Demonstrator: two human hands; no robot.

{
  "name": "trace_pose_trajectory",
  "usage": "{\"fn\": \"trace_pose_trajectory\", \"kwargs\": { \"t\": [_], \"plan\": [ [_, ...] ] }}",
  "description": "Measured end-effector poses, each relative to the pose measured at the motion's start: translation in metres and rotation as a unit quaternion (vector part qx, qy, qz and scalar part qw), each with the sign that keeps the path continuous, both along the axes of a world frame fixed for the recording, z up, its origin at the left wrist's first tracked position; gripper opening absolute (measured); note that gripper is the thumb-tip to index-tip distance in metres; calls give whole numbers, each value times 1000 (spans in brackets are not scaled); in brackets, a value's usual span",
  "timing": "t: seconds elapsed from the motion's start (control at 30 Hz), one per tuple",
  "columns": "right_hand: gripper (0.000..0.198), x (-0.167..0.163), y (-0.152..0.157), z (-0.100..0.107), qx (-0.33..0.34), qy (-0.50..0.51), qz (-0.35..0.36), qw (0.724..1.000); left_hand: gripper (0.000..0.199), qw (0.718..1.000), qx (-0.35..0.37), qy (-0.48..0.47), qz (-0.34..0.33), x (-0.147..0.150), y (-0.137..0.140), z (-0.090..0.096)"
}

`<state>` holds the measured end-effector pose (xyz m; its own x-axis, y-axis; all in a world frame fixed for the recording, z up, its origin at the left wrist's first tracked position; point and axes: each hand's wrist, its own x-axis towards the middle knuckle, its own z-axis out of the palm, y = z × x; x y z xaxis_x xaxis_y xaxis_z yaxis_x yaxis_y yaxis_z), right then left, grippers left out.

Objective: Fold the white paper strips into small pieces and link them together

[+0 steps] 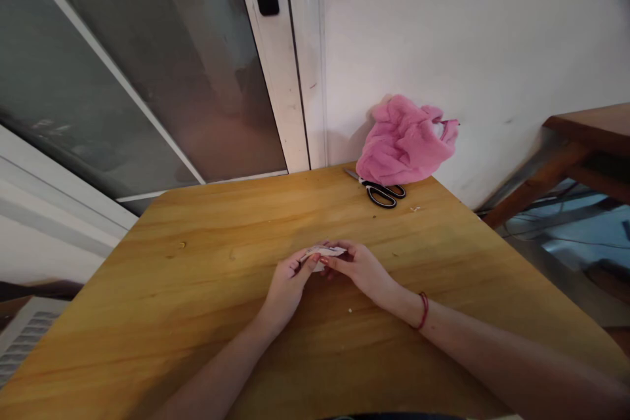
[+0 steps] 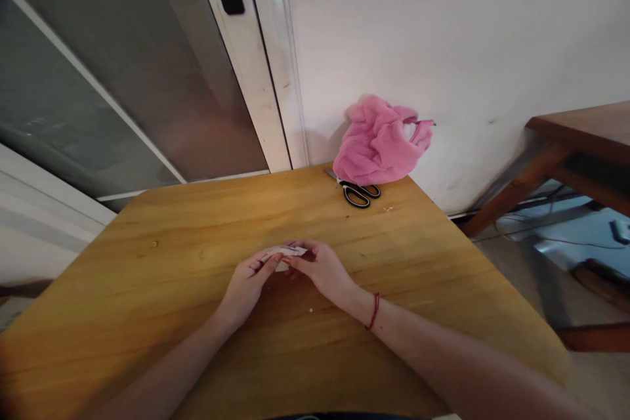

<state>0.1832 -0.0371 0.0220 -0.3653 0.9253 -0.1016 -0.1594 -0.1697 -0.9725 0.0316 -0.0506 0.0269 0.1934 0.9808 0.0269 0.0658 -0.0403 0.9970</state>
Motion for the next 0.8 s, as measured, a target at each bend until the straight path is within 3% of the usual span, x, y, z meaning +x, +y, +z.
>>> {"fn": "trace_pose_trajectory", "kwargs": {
  "t": [0.27, 0.4, 0.6, 0.8],
  "plan": [
    [24, 2, -8, 4, 76, -150, -91, 982, 21, 997, -23, 20, 76, -1, -1, 2],
    [24, 2, -8, 3, 84, -166, -94, 978, 26, 990, -64, 2, 123, -2, -2, -2],
    [19, 3, -3, 0, 91, -144, -80, 982, 26, 992, -55, -48, 106, -4, 1, -7],
    [20, 5, 1, -3, 114, -170, -57, 977, 29, 995, -42, -38, 83, -4, 4, -12]
  ]
}}
